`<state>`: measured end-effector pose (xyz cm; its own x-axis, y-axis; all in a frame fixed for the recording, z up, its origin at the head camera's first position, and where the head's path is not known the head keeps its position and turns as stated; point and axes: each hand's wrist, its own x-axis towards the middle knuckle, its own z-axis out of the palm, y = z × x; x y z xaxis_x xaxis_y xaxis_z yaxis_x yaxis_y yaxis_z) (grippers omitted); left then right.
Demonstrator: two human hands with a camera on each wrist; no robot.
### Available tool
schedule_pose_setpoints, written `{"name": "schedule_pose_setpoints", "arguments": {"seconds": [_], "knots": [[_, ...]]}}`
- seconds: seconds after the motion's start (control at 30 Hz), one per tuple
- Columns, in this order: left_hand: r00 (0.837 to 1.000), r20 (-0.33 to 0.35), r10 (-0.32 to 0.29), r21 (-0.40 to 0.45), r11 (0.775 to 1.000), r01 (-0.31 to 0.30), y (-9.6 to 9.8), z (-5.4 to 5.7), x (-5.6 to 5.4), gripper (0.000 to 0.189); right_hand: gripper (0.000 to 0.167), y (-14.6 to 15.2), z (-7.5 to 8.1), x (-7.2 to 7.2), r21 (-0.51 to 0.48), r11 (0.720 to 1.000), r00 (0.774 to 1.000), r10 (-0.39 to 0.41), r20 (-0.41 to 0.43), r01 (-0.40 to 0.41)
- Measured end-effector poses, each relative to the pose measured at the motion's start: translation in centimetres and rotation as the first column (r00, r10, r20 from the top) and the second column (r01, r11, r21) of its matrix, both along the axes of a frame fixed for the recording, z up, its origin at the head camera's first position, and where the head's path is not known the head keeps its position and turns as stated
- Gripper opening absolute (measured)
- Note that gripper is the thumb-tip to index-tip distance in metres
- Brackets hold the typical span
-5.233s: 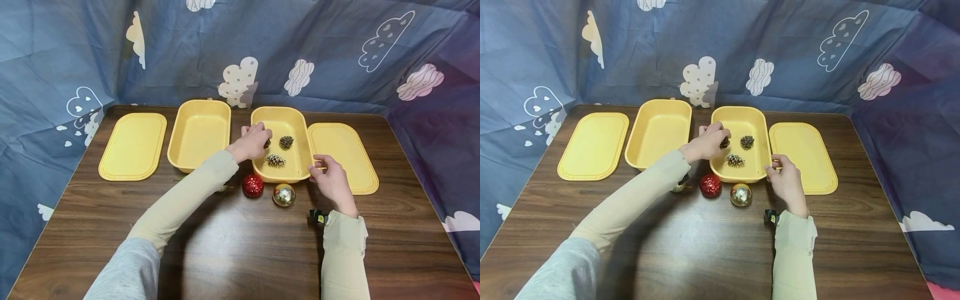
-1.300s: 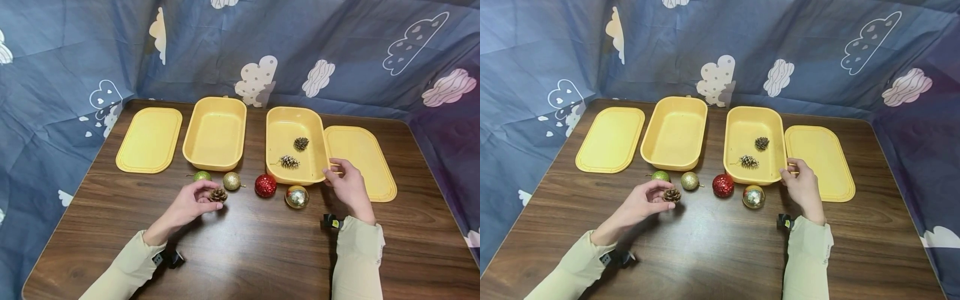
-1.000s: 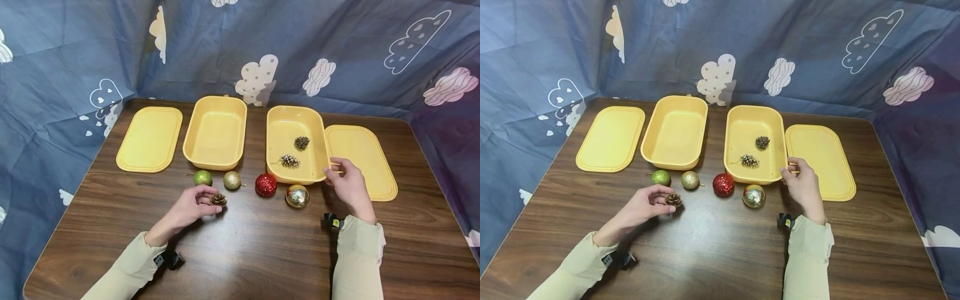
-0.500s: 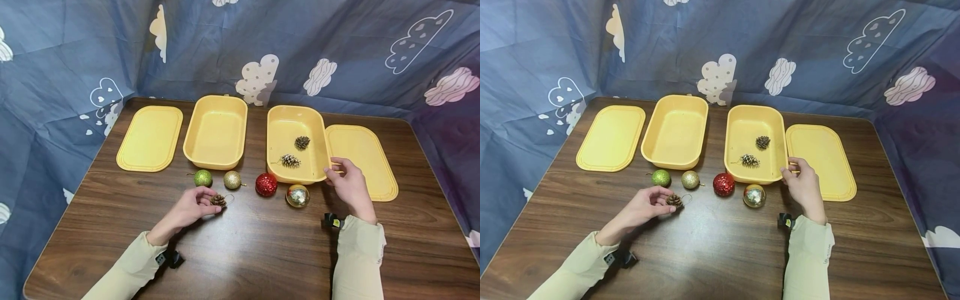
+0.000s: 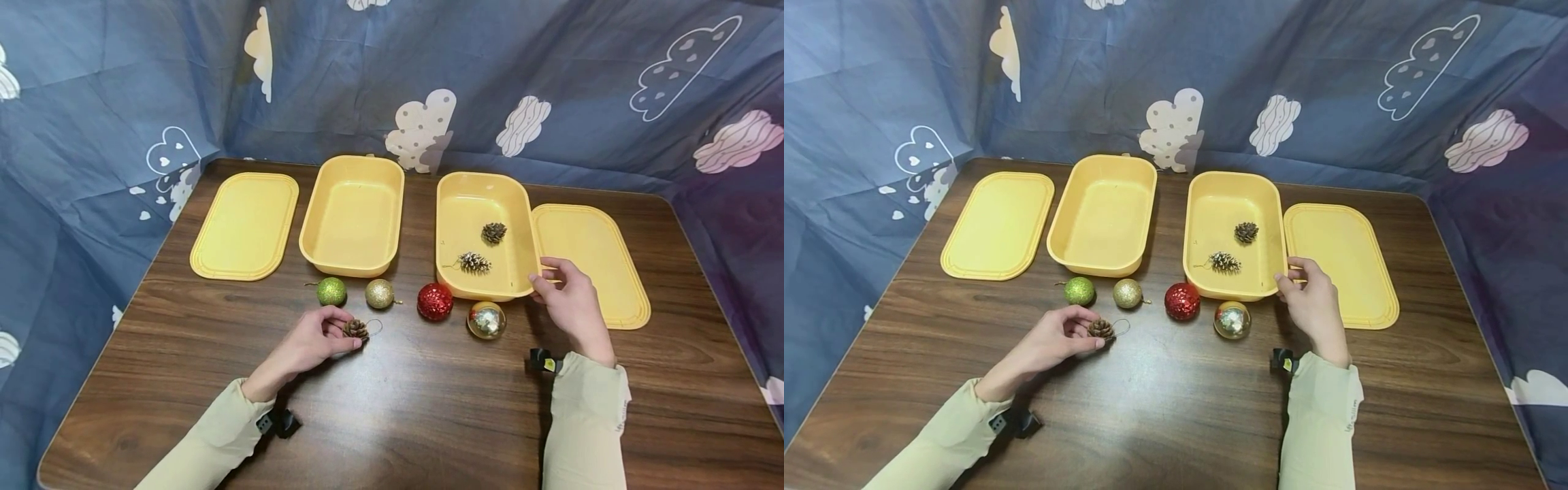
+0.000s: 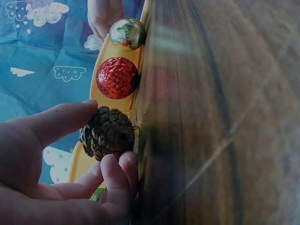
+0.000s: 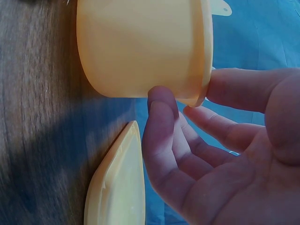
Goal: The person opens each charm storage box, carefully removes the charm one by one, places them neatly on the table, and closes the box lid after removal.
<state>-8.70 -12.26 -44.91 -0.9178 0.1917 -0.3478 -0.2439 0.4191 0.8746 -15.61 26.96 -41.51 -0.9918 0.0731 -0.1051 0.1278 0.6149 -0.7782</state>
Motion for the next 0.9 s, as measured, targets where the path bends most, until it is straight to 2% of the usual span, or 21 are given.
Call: {"name": "schedule_pose_setpoints", "arguments": {"seconds": [0.6,0.9], "knots": [[0.998,-0.046,-0.036,-0.081,0.996,0.032,0.12,-0.05,0.23,0.044,0.051,0.02,0.04,-0.02,0.005,1.000,1.000,0.005,0.001,-0.005],[0.995,-0.080,-0.052,-0.092,0.995,0.045,0.03,-0.17,0.30,0.044,0.050,0.06,-0.06,0.03,0.006,1.000,1.000,0.005,-0.007,-0.005]]}}
